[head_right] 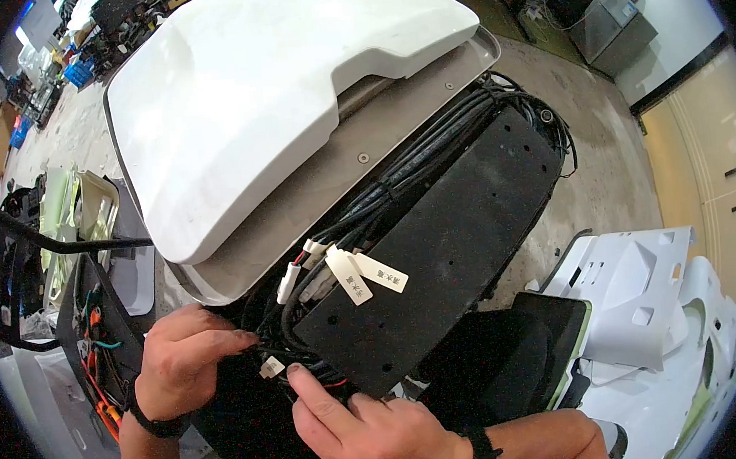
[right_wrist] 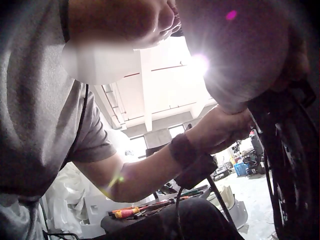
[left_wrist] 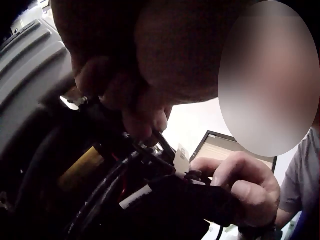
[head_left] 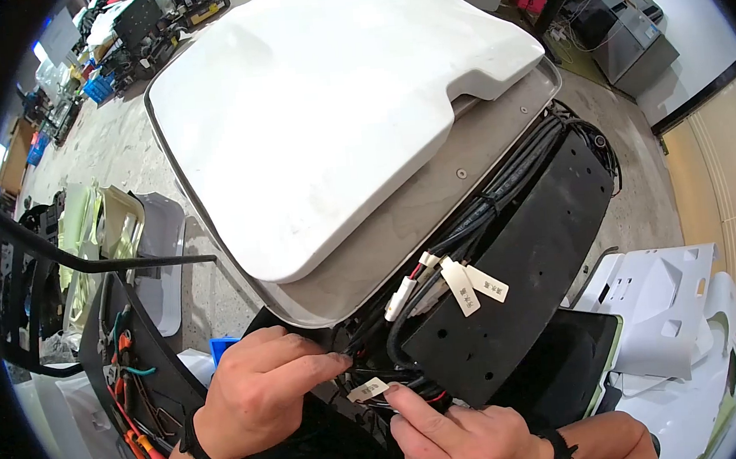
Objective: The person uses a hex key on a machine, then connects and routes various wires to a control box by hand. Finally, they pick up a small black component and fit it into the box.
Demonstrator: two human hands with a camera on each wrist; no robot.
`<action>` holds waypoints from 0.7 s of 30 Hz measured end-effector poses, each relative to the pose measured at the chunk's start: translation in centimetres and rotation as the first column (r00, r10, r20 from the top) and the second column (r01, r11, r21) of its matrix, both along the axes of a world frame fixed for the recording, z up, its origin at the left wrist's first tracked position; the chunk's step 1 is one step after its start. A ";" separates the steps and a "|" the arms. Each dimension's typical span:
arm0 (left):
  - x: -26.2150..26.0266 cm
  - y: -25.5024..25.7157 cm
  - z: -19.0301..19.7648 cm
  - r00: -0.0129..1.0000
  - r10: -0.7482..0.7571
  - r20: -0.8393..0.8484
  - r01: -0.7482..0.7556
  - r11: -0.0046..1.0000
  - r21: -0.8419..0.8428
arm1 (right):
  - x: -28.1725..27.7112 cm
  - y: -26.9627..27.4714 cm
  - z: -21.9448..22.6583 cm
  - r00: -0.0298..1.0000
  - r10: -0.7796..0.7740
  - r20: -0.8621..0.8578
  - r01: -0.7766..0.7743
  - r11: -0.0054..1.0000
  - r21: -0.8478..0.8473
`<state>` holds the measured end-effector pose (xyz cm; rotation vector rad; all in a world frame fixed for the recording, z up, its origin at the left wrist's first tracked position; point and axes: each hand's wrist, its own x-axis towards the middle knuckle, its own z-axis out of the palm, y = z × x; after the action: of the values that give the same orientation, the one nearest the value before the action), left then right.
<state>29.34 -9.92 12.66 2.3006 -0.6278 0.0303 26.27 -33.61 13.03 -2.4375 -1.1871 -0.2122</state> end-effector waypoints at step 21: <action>1.2 0.2 -0.4 0.990 -0.063 0.125 0.058 0.997 0.046 | 0.0 0.0 -0.1 1.000 0.009 -0.004 -0.009 1.000 -0.008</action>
<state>30.51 -9.69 12.27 2.3325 -0.7691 0.1360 26.27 -33.61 12.90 -2.4376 -1.1993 -0.1998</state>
